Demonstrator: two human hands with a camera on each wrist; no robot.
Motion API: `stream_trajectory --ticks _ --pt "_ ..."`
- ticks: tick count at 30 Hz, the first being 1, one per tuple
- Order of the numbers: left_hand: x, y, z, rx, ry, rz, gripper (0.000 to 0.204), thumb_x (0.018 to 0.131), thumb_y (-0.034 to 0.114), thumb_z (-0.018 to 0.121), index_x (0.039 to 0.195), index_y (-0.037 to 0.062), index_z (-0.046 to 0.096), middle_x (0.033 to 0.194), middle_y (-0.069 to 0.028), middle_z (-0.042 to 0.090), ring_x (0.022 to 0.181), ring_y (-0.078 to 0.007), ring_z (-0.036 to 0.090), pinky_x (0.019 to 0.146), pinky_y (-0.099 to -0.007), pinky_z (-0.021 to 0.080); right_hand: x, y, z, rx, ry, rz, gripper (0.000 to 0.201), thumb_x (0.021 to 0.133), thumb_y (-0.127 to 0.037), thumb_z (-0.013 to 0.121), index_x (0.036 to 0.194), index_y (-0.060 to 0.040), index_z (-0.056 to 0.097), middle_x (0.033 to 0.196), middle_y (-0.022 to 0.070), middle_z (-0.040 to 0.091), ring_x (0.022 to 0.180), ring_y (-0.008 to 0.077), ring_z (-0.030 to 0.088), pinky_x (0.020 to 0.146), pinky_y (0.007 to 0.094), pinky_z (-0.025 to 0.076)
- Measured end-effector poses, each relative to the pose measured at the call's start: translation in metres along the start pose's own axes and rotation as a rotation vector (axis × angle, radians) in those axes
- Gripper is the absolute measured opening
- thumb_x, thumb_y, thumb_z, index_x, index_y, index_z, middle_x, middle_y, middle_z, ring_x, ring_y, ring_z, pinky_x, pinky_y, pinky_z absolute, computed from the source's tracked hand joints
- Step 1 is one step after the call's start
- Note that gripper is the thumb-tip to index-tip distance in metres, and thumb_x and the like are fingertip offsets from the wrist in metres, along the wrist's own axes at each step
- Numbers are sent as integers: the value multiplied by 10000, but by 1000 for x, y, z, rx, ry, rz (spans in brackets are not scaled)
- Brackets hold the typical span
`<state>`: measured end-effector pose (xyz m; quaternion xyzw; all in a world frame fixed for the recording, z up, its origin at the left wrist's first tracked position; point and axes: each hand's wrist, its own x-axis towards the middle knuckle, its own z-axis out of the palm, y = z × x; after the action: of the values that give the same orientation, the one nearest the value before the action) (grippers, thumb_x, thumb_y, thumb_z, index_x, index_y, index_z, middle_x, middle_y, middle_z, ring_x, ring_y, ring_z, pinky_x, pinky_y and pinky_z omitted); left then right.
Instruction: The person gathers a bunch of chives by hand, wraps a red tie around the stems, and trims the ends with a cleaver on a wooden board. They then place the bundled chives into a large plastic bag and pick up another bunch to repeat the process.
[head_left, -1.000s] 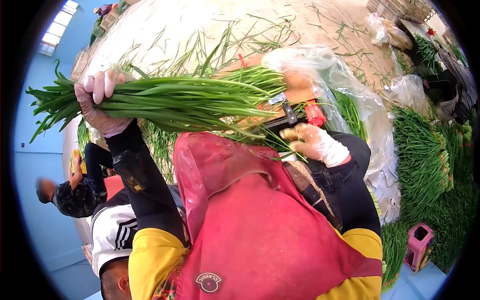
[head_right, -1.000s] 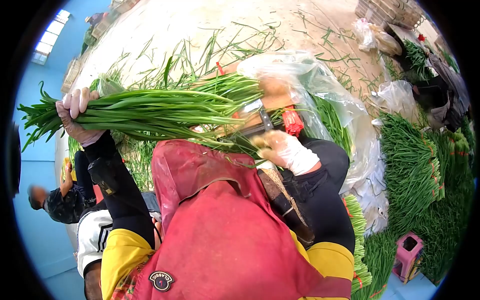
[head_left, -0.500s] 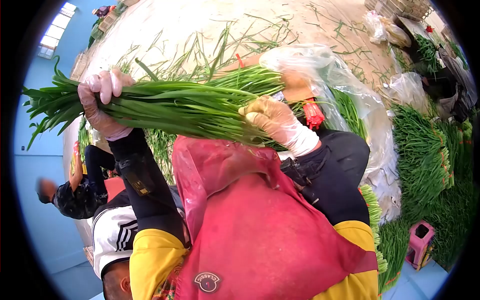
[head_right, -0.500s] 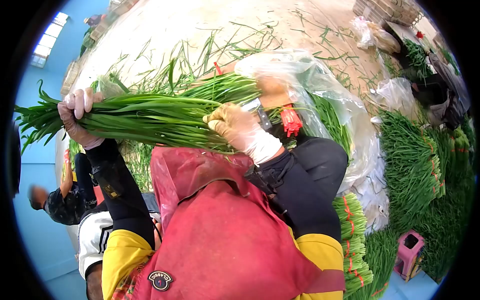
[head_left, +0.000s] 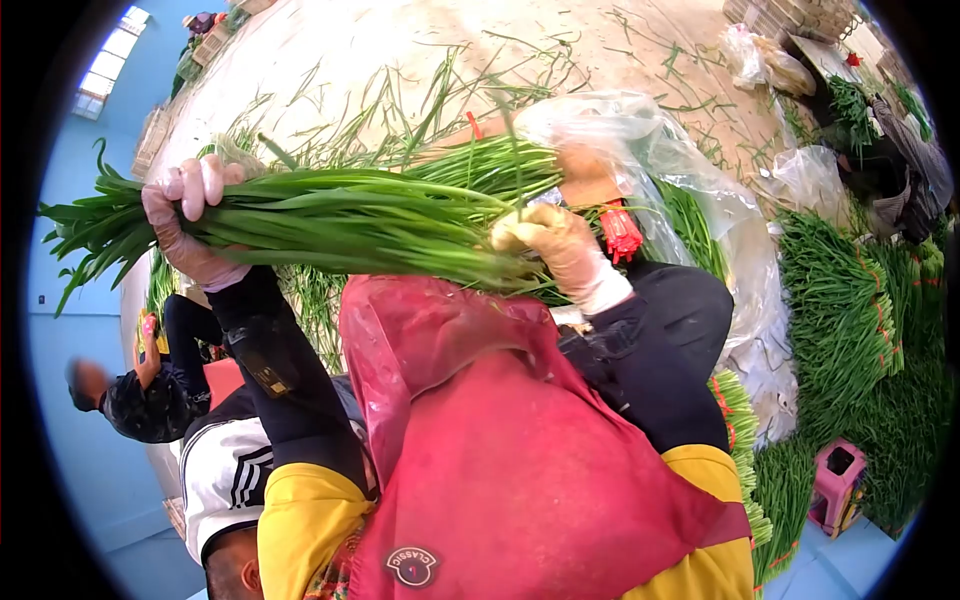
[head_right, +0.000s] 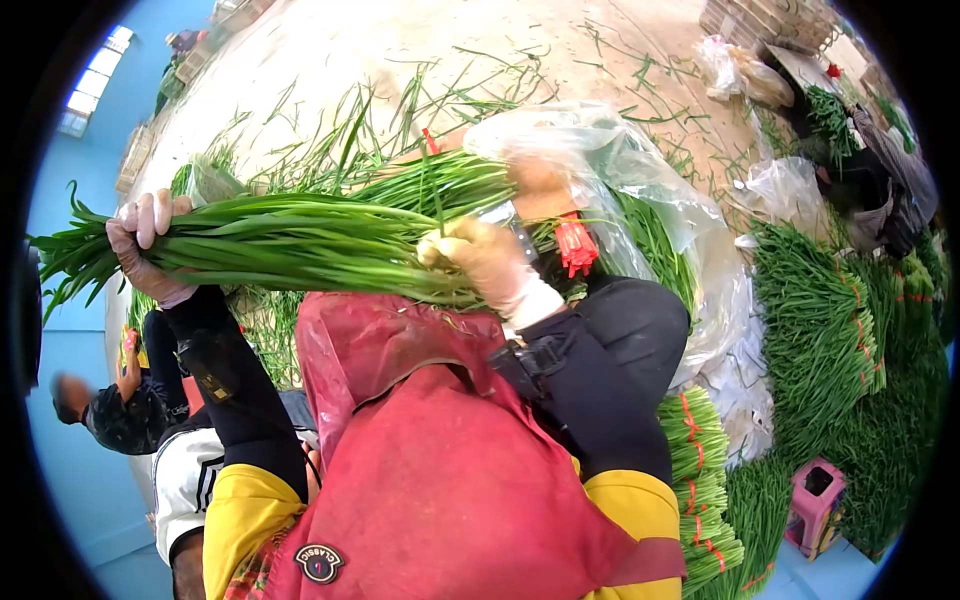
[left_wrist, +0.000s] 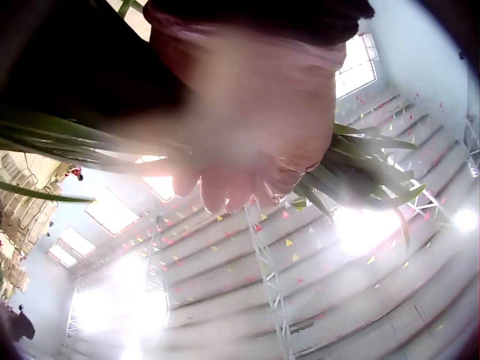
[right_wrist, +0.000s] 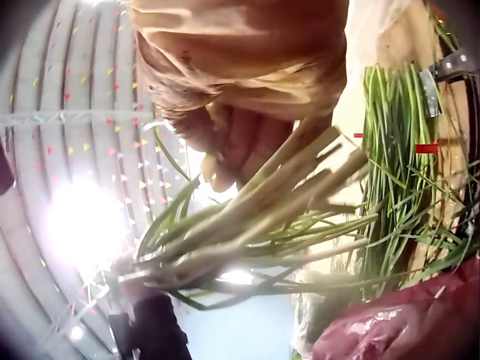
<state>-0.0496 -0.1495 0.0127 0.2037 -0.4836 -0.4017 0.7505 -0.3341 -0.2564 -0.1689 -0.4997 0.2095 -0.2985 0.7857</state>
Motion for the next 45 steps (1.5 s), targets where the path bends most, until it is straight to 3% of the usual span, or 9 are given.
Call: stream_trajectory --ticks 4,11,16,18,30,32,33,36,45 --pt "1 18 -20 13 18 -9 278 916 295 551 695 189 419 611 101 376 673 -83 377 701 -278 299 -20 4 -42 409 -502 61 146 845 -108 548 790 9 617 838 116 637 770 198 595 729 318 471" --pt "4 25 -16 -71 -45 -13 316 918 297 541 657 200 392 609 104 395 671 -81 388 704 -269 292 -42 -1 -71 -1243 -506 611 234 733 -224 609 884 -53 665 809 103 665 799 203 643 728 344 488" --pt "8 27 -12 -60 -101 -28 312 918 279 529 654 205 382 609 109 397 663 -78 380 725 -281 302 -31 23 -77 -574 -191 30 346 800 -221 567 1076 -16 608 916 165 627 875 294 601 784 359 462" --pt "11 25 -10 -75 -130 -39 312 920 276 524 653 206 379 605 112 393 658 -76 377 727 -285 303 -16 3 -55 -894 -45 -383 319 817 -204 572 1079 -25 603 879 145 604 833 275 586 759 350 454" --pt "11 24 -5 -87 -127 -34 296 917 255 527 662 203 385 606 116 383 658 -80 377 737 -287 312 6 27 -19 -45 -59 109 163 847 -170 593 953 -65 658 785 113 618 729 229 599 699 303 482" --pt "11 25 -7 -78 -99 -25 291 915 255 531 667 200 390 614 112 386 665 -83 379 737 -286 312 14 60 -51 -952 -133 -277 171 848 -182 569 932 -61 656 875 148 648 756 258 619 684 333 500" --pt "13 27 -7 -59 -73 -5 285 914 257 534 673 195 393 622 108 390 671 -85 377 736 -289 312 12 56 -59 -1217 -251 -182 167 870 -86 514 920 -18 659 863 68 679 720 165 623 665 294 493" --pt "20 35 -12 -49 -87 20 282 915 267 529 688 185 384 648 96 386 685 -92 366 735 -298 310 -8 72 -83 -1619 -561 511 285 802 -184 517 1010 -44 653 943 180 649 868 300 636 773 390 500" --pt "65 48 11 198 212 217 185 915 244 511 860 70 481 718 -11 464 758 -202 469 784 -374 406 -16 31 -36 -514 -598 293 630 826 -313 612 1327 14 417 1202 183 579 1110 232 556 944 325 420"
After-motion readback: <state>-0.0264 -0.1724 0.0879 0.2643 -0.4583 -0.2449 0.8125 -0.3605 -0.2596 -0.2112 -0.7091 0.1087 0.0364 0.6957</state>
